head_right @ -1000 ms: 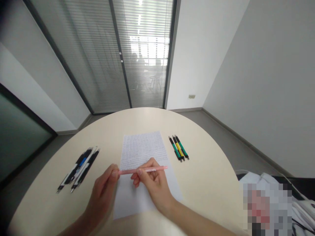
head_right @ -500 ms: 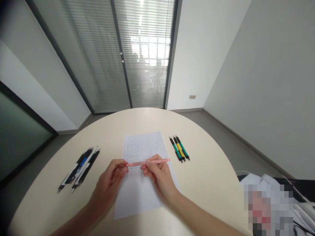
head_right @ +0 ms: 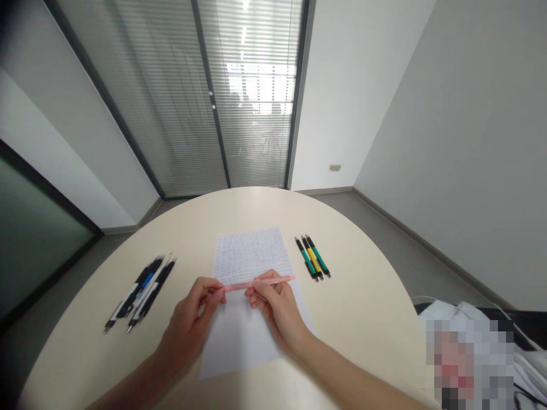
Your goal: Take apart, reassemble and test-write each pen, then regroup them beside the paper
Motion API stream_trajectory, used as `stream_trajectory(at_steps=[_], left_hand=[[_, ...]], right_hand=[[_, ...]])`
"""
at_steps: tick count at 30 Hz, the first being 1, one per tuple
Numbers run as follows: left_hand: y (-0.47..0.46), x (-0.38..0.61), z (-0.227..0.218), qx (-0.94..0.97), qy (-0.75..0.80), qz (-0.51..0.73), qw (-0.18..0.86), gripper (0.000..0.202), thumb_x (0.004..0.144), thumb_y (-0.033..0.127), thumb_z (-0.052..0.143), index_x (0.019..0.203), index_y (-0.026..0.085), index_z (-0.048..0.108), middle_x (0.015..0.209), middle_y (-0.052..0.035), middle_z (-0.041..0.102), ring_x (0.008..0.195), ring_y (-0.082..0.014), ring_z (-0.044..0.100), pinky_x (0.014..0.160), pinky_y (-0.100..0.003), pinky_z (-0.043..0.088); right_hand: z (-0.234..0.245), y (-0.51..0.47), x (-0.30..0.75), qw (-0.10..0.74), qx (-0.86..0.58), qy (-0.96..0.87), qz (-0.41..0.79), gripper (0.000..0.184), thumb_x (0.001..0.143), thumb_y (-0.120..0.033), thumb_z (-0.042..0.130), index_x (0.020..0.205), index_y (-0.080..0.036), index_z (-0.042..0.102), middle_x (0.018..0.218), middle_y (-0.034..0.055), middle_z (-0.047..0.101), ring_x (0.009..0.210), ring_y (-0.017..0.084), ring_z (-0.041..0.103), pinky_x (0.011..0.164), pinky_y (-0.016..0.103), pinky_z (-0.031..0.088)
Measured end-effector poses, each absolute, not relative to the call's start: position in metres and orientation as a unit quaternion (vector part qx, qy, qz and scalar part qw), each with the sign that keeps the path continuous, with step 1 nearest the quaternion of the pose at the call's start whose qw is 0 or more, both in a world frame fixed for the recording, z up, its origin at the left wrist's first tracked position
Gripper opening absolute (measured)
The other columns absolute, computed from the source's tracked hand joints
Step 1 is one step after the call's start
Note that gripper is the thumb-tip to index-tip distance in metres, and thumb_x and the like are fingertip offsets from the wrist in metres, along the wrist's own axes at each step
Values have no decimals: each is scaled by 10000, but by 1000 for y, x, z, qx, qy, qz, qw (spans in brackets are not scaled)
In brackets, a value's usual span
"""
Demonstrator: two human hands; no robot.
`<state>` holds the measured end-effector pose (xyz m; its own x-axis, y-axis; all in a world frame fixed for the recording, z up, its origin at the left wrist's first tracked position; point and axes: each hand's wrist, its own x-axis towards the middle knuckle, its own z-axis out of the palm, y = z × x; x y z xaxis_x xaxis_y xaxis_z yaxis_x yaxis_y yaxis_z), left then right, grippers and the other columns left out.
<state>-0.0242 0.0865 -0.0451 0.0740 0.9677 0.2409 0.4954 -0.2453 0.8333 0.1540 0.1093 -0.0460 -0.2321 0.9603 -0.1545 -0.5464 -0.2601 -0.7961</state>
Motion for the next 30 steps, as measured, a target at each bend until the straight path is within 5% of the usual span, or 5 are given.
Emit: stream_trajectory(at_steps=[3, 7, 11, 26, 30], left_hand=[[87, -25, -46, 673, 546, 397, 301, 259, 984, 370, 375, 828, 218, 515, 681, 30, 592, 577, -137, 550, 582, -263, 417], [88, -24, -52, 645, 523, 460, 315, 284, 937, 355, 488, 1179, 212, 450, 947, -41, 673, 788, -168, 647, 680, -288, 495], [88, -23, -51, 634, 551, 462, 285, 140, 920, 345, 514, 954, 215, 553, 889, -33, 678, 779, -173, 664, 672, -282, 501], [89, -24, -45, 649, 582, 390, 297, 383, 984, 414, 359, 670, 219, 460, 550, 59, 473, 506, -131, 482, 524, -253, 352], [85, -24, -45, 674, 576, 395, 240, 276, 997, 354, 315, 958, 210, 547, 773, -10, 631, 695, -172, 603, 650, -291, 449]], right_hand=[[-44, 108, 153, 524, -335, -304, 721, 256, 727, -340, 792, 723, -167, 603, 680, 19, 663, 613, 101, 535, 601, 220, 416], [-42, 107, 154, 529, -335, -298, 721, 258, 721, -341, 796, 720, -163, 610, 679, 19, 661, 611, 100, 535, 595, 216, 418], [-44, 108, 154, 529, -332, -291, 725, 243, 732, -330, 790, 727, -163, 615, 680, 19, 662, 608, 97, 534, 593, 211, 425], [-45, 106, 152, 521, -336, -291, 728, 251, 725, -338, 796, 719, -166, 612, 669, 17, 662, 609, 98, 535, 600, 212, 427], [-46, 106, 152, 524, -334, -281, 731, 236, 726, -315, 794, 719, -164, 614, 670, 18, 662, 605, 95, 536, 597, 206, 426]])
